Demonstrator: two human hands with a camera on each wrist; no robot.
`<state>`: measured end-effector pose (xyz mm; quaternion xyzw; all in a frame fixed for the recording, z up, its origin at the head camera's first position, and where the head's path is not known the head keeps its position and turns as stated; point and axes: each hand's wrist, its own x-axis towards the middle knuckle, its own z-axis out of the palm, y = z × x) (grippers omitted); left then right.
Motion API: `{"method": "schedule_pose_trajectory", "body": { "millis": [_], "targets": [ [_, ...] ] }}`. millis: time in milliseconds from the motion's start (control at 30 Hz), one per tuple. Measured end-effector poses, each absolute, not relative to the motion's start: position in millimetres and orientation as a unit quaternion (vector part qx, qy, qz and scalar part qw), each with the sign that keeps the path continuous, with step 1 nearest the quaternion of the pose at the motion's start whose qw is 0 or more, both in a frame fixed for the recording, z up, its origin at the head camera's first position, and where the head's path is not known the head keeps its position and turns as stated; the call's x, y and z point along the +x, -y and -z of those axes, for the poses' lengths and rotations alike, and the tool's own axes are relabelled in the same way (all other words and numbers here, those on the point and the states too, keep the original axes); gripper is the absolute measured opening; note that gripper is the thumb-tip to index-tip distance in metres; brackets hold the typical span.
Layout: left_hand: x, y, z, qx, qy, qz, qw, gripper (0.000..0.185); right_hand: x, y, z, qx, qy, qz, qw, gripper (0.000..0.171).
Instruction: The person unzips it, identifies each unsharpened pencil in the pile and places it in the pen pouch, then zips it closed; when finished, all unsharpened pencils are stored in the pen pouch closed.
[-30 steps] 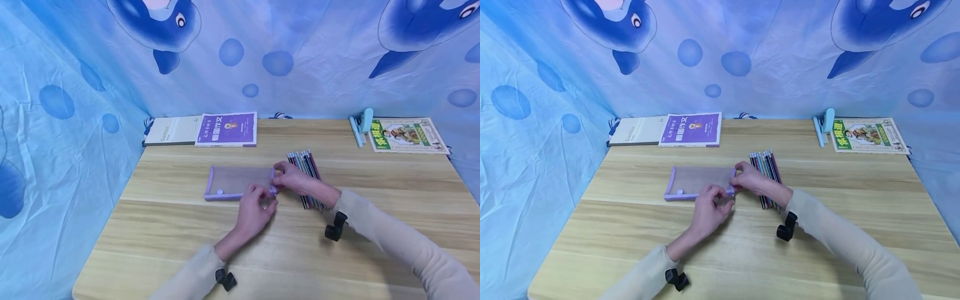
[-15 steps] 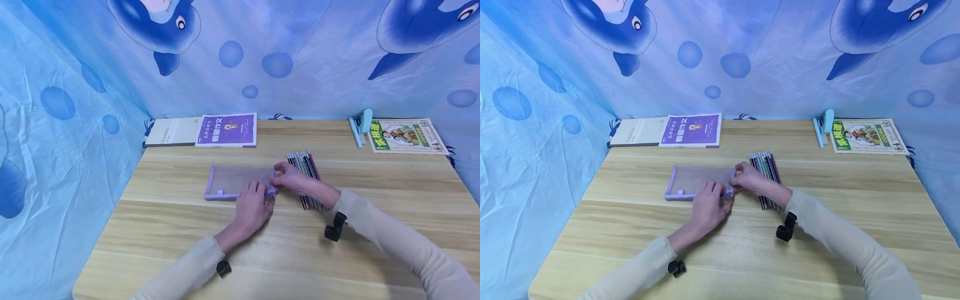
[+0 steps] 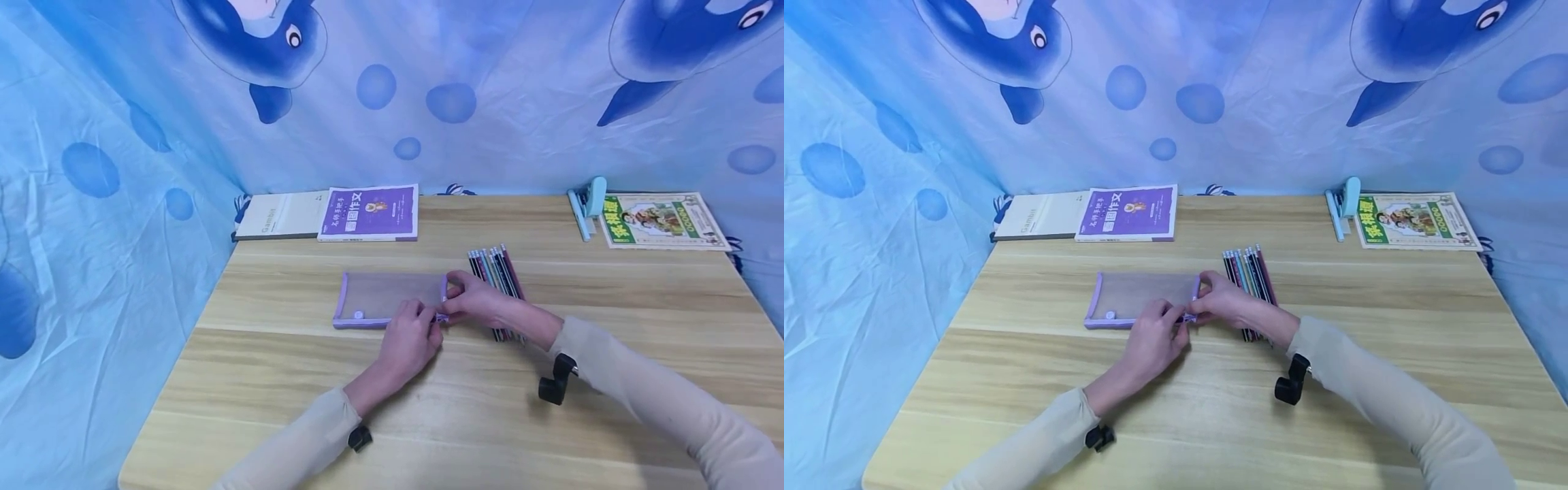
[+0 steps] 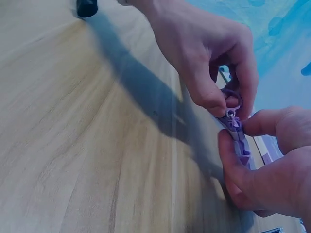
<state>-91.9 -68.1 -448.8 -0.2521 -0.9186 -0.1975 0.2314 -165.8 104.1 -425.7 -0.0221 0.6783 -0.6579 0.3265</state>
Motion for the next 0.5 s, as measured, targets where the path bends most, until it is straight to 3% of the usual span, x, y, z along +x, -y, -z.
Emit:
{"method": "schedule_pose_trajectory", "body": {
  "millis": [233,367,500],
  "targets": [
    [-90.9,77.4,446.5,-0.273,0.929,0.127,0.214,0.017,-164.1,-104.5,430.0,-0.038,-0.693,0.645,0.32,0.084],
    [-89.5,82.3,443.4,-0.28,0.925,0.153,0.207,0.012,-164.8,-104.1,430.1,-0.043,-0.714,0.625,0.313,0.086],
    [-88.7,78.8,439.0,-0.294,0.915,0.185,0.205,0.02,-165.2,-101.3,428.4,-0.047,-0.729,0.611,0.304,0.084]
  ]
}}
